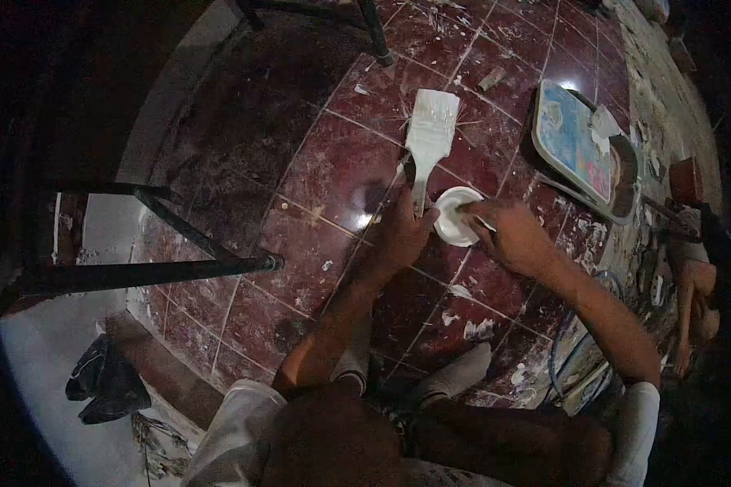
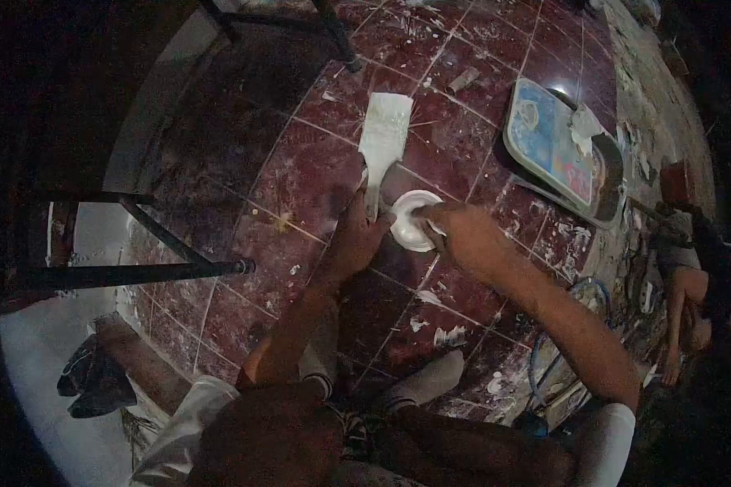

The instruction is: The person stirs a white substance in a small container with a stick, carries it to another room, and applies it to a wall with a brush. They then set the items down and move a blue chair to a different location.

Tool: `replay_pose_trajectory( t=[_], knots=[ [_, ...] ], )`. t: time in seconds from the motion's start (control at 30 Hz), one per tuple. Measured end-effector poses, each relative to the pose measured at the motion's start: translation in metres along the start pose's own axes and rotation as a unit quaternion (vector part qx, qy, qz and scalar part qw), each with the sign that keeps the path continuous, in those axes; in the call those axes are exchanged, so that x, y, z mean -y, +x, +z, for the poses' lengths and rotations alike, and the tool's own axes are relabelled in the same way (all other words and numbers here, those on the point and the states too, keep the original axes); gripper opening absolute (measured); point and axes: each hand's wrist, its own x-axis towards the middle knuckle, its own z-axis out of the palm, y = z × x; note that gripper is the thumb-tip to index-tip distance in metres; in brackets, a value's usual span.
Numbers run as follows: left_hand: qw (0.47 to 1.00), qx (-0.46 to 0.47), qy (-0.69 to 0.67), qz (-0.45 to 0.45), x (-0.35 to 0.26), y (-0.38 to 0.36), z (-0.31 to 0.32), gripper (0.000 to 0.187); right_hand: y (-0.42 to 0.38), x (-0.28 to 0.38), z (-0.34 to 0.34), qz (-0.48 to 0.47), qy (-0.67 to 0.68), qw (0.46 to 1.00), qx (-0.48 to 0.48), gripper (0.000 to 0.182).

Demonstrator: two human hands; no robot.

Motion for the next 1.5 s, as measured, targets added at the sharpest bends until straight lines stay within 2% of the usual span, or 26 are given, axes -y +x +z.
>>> replay_pose_trajectory(
  t=[0.07, 0.1, 0.17, 0.2, 0.27, 0.3, 0.37, 0.4, 0.47, 0.5, 0.57, 0.6, 0.7, 0.77, 0.8, 0.87, 0.9, 0.97, 1.0, 1.07, 1.1, 1.17, 1.27, 1.3, 1.37, 1.5],
  knots=[
    [0.999, -0.028, -0.039, 0.002, 0.000, -0.002, 0.004, 0.049, -0.003, -0.002, 0.006, -0.004, 0.145, 0.989, 0.028, 0.027],
    [0.999, -0.029, -0.039, 0.001, -0.002, -0.001, 0.001, 0.049, -0.001, -0.001, 0.001, -0.004, 0.145, 0.989, 0.028, 0.027],
    [0.999, 0.012, -0.023, -0.021, -0.008, 0.000, -0.004, 0.053, 0.003, 0.003, -0.012, 0.021, -0.013, 1.000, -0.003, 0.028],
    [0.999, 0.012, -0.023, -0.020, -0.004, 0.001, -0.001, 0.053, 0.002, 0.002, -0.009, 0.021, -0.014, 1.000, -0.004, 0.028],
    [0.997, -0.045, -0.045, 0.046, 0.007, 0.002, 0.007, 0.054, 0.001, -0.001, 0.002, 0.010, 0.151, 0.988, -0.006, 0.025],
    [0.997, -0.045, -0.045, 0.044, 0.002, 0.001, 0.003, 0.054, 0.001, 0.001, -0.002, 0.010, 0.152, 0.988, -0.005, 0.025],
    [0.993, 0.056, -0.077, -0.071, -0.008, 0.001, -0.006, 0.053, -0.001, 0.005, -0.015, 0.082, 0.014, 0.992, 0.090, 0.023],
    [0.993, 0.057, -0.077, -0.072, -0.007, 0.000, -0.006, 0.053, -0.001, 0.005, -0.013, 0.083, 0.015, 0.992, 0.091, 0.023],
    [0.998, 0.007, -0.063, -0.009, -0.006, -0.001, -0.003, 0.049, -0.002, 0.003, -0.005, 0.024, 0.105, 0.993, -0.056, 0.021],
    [0.998, 0.009, -0.061, -0.010, 0.001, -0.001, 0.001, 0.049, -0.004, 0.001, -0.001, 0.025, 0.107, 0.992, -0.056, 0.021],
    [0.998, -0.036, -0.038, 0.035, 0.018, 0.001, 0.011, 0.051, -0.007, -0.005, 0.005, 0.039, 0.114, 0.992, 0.034, 0.021],
    [0.998, -0.036, -0.038, 0.034, 0.011, -0.001, 0.007, 0.051, -0.007, -0.003, 0.003, 0.039, 0.115, 0.992, 0.034, 0.021],
    [0.997, 0.010, -0.067, -0.040, -0.015, -0.005, -0.005, 0.050, -0.007, 0.001, -0.003, 0.057, -0.028, 0.998, -0.025, 0.021],
    [0.996, 0.004, -0.083, -0.013, -0.015, -0.005, -0.006, 0.050, -0.008, -0.006, 0.007, 0.007, 0.163, 0.987, -0.016, 0.023],
    [0.996, 0.004, -0.083, -0.013, -0.015, -0.005, -0.006, 0.050, -0.008, -0.005, 0.004, 0.007, 0.163, 0.987, -0.015, 0.023],
    [0.996, 0.017, -0.084, -0.017, -0.014, -0.004, -0.007, 0.050, -0.006, -0.002, -0.005, 0.031, -0.003, 0.999, -0.016, 0.025],
    [0.996, 0.017, -0.084, -0.017, -0.010, -0.003, -0.006, 0.050, -0.005, -0.002, -0.003, 0.031, -0.003, 0.999, -0.016, 0.025],
    [0.999, 0.006, -0.050, -0.022, 0.001, -0.001, 0.001, 0.050, -0.004, 0.000, 0.003, 0.015, 0.135, 0.990, -0.035, 0.025],
    [0.998, 0.006, -0.051, -0.019, 0.004, 0.001, 0.003, 0.050, -0.002, 0.003, -0.004, 0.016, 0.133, 0.990, -0.037, 0.025],
    [0.996, -0.031, -0.077, 0.025, 0.012, 0.000, 0.008, 0.052, -0.002, 0.012, -0.021, 0.110, -0.022, 0.988, 0.107, 0.023],
    [0.996, -0.032, -0.076, 0.025, 0.010, -0.001, 0.006, 0.052, -0.001, 0.010, -0.018, 0.110, -0.022, 0.988, 0.107, 0.023],
    [0.999, 0.012, -0.027, -0.041, 0.005, -0.002, 0.000, 0.054, -0.001, 0.001, -0.009, 0.071, 0.061, 0.995, 0.015, 0.025],
    [0.998, 0.018, -0.039, -0.040, -0.003, -0.001, -0.004, 0.057, -0.006, -0.007, 0.001, 0.012, 0.090, 0.996, 0.019, 0.024],
    [0.998, 0.017, -0.039, -0.040, -0.002, -0.001, -0.004, 0.057, -0.003, -0.002, -0.004, 0.011, 0.089, 0.996, 0.019, 0.024],
    [0.999, 0.014, -0.029, -0.030, 0.002, -0.001, -0.002, 0.059, 0.004, 0.011, -0.020, 0.117, 0.010, 0.992, 0.047, 0.025],
    [0.997, 0.021, -0.049, -0.058, 0.000, -0.001, -0.003, 0.061, -0.003, 0.002, -0.010, 0.062, 0.084, 0.991, 0.079, 0.024]
  ],
)
